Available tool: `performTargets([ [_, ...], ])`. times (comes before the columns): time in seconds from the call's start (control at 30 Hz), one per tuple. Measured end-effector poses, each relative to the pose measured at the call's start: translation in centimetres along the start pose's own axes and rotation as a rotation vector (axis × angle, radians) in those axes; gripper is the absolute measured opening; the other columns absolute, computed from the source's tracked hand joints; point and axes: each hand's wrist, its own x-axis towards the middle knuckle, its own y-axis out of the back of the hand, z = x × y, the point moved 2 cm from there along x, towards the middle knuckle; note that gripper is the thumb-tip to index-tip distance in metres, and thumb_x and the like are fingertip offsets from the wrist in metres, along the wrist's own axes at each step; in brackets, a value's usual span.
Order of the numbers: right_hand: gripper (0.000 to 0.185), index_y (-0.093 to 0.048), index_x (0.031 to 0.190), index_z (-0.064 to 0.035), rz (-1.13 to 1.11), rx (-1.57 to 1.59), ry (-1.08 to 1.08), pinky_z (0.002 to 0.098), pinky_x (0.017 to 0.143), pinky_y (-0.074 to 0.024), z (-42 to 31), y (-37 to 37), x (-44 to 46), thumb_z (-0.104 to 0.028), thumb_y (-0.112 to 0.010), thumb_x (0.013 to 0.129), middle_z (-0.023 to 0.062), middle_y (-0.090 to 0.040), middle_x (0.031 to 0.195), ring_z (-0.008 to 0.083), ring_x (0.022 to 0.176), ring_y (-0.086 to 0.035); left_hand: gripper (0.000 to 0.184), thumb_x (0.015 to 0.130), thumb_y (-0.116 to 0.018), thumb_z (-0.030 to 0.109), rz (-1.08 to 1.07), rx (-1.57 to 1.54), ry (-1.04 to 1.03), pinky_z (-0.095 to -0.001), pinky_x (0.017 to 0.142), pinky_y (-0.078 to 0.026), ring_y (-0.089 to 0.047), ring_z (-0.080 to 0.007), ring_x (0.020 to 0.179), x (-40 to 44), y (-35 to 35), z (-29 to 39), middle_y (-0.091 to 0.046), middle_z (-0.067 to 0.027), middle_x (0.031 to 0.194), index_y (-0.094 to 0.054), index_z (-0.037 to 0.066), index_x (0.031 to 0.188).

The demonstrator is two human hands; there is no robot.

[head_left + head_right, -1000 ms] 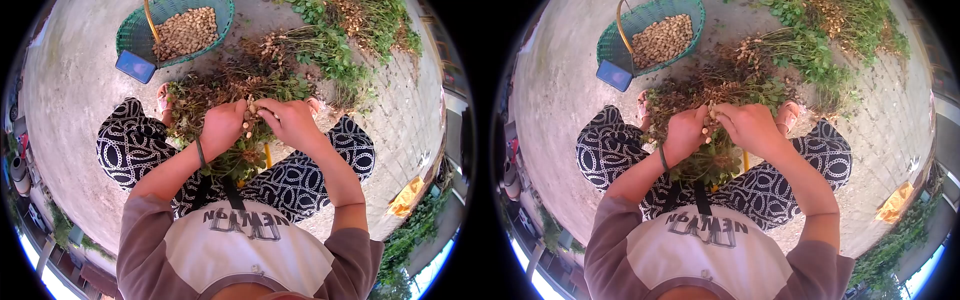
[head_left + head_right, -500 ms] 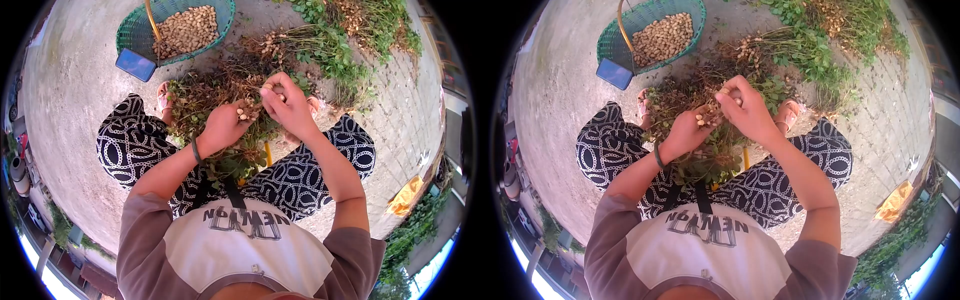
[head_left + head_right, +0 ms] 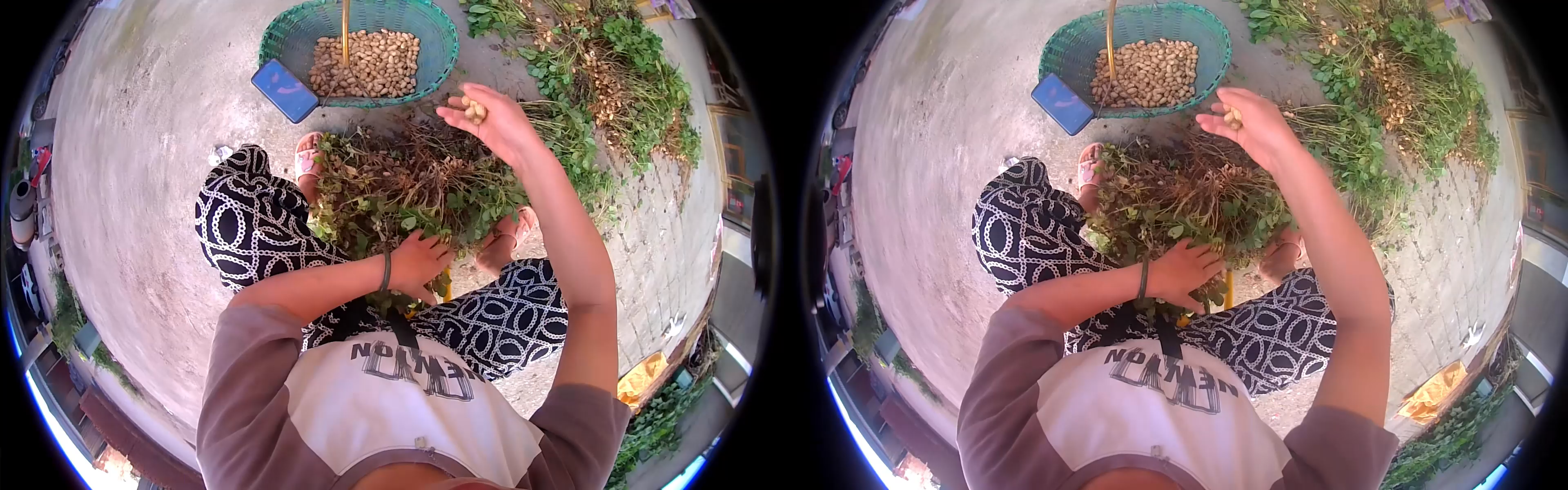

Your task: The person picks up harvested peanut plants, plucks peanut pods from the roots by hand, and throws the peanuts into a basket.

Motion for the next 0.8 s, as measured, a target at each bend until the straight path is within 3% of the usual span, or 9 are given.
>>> performTargets([
  [0.03,0.062,-0.031,0.138,0.0104,-0.067,0.002,0.069,0.0387,0.088,-0.0550,-0.6,-0.3,3.0,-0.027,-0.059,0.096,0.0219,-0.051,0.123,0.0270,0.099,-0.064,0.088,0.075,-0.069,0.056,-0.012,-0.022,-0.046,-0.0500,0.101,-0.034,-0.048,-0.0299,0.122,0.1,0.2,0.0,-0.055,-0.0164,0.123,-0.043,-0.001,0.136],
  [0.23,0.055,-0.045,0.139,-0.0018,0.234,-0.625,0.493,0.0403,0.091,-0.0512,-4.4,1.5,7.5,-0.032,-0.059,0.096,0.0239,-0.048,0.140,0.0272,0.111,-0.062,0.056,0.080,-0.070,0.042,0.175,-0.248,-0.181,-0.0426,0.083,-0.044,-0.060,-0.0311,0.092,0.6,3.1,-0.2,-0.061,-0.0121,0.097,-0.055,0.004,0.117],
  [0.27,0.046,-0.058,0.131,-0.0090,0.306,-0.718,0.504,0.0394,0.092,-0.0501,-4.1,4.5,8.1,-0.034,-0.062,0.092,0.0206,-0.058,0.130,0.0286,0.113,-0.062,0.053,0.080,-0.070,0.040,0.227,-0.256,-0.184,-0.0424,0.082,-0.045,-0.060,-0.0314,0.091,0.5,3.9,-0.3,-0.061,-0.0117,0.096,-0.056,0.004,0.115],
  [0.33,0.044,-0.063,0.125,-0.0093,0.514,-1.103,0.483,0.0405,0.094,-0.0488,-1.9,11.8,9.5,-0.034,-0.064,0.089,0.0202,-0.063,0.123,0.0319,0.111,-0.062,0.042,0.078,-0.071,0.034,0.320,-0.302,-0.139,-0.0415,0.084,-0.045,-0.060,-0.0294,0.090,0.2,5.5,-0.2,-0.059,-0.0105,0.090,-0.060,0.004,0.106],
  [0.47,0.047,-0.061,0.126,-0.0068,0.424,-1.616,-0.202,0.0417,0.101,-0.0451,3.9,19.1,8.6,-0.032,-0.067,0.086,0.0172,-0.056,0.133,0.0329,0.123,-0.054,0.034,0.083,-0.068,0.028,0.371,-0.292,-0.065,-0.0407,0.083,-0.046,-0.060,-0.0302,0.096,0.0,7.5,-0.3,-0.061,-0.0099,0.099,-0.061,0.007,0.109],
  [0.6,0.067,-0.038,0.145,-0.0092,0.537,-1.942,0.064,0.0441,0.105,-0.0419,8.7,21.3,10.5,-0.023,-0.067,0.086,0.0123,-0.031,0.154,0.0319,0.137,-0.037,0.029,0.084,-0.067,0.026,0.396,-0.321,-0.045,-0.0409,0.081,-0.048,-0.060,-0.0297,0.093,0.5,7.8,-0.8,-0.062,-0.0105,0.100,-0.062,0.006,0.106],
  [0.7,0.070,-0.035,0.146,-0.0090,0.513,-1.794,-0.057,0.0431,0.104,-0.0432,10.2,22.3,11.8,-0.022,-0.067,0.085,0.0115,-0.035,0.151,0.0302,0.135,-0.039,0.027,0.084,-0.067,0.024,0.428,-0.334,-0.034,-0.0400,0.078,-0.049,-0.061,-0.0295,0.090,1.0,8.0,-1.0,-0.063,-0.0098,0.096,-0.062,0.006,0.104],
  [0.73,0.072,-0.034,0.148,-0.0115,0.560,-1.880,-0.105,0.0427,0.097,-0.0482,11.1,22.8,12.1,-0.025,-0.067,0.085,0.0118,-0.048,0.141,0.0283,0.124,-0.052,0.026,0.084,-0.067,0.023,0.429,-0.335,-0.026,-0.0397,0.078,-0.049,-0.061,-0.0296,0.089,1.2,8.1,-1.1,-0.062,-0.0096,0.095,-0.063,0.006,0.103],
  [0.8,0.069,-0.039,0.143,-0.0118,0.407,-1.830,-0.348,0.0436,0.092,-0.0504,10.4,22.6,11.5,-0.031,-0.070,0.085,0.0130,-0.057,0.130,0.0282,0.115,-0.059,0.023,0.084,-0.068,0.022,0.440,-0.337,-0.008,-0.0392,0.077,-0.050,-0.061,-0.0297,0.087,1.5,8.5,-1.2,-0.062,-0.0093,0.092,-0.063,0.006,0.100],
])
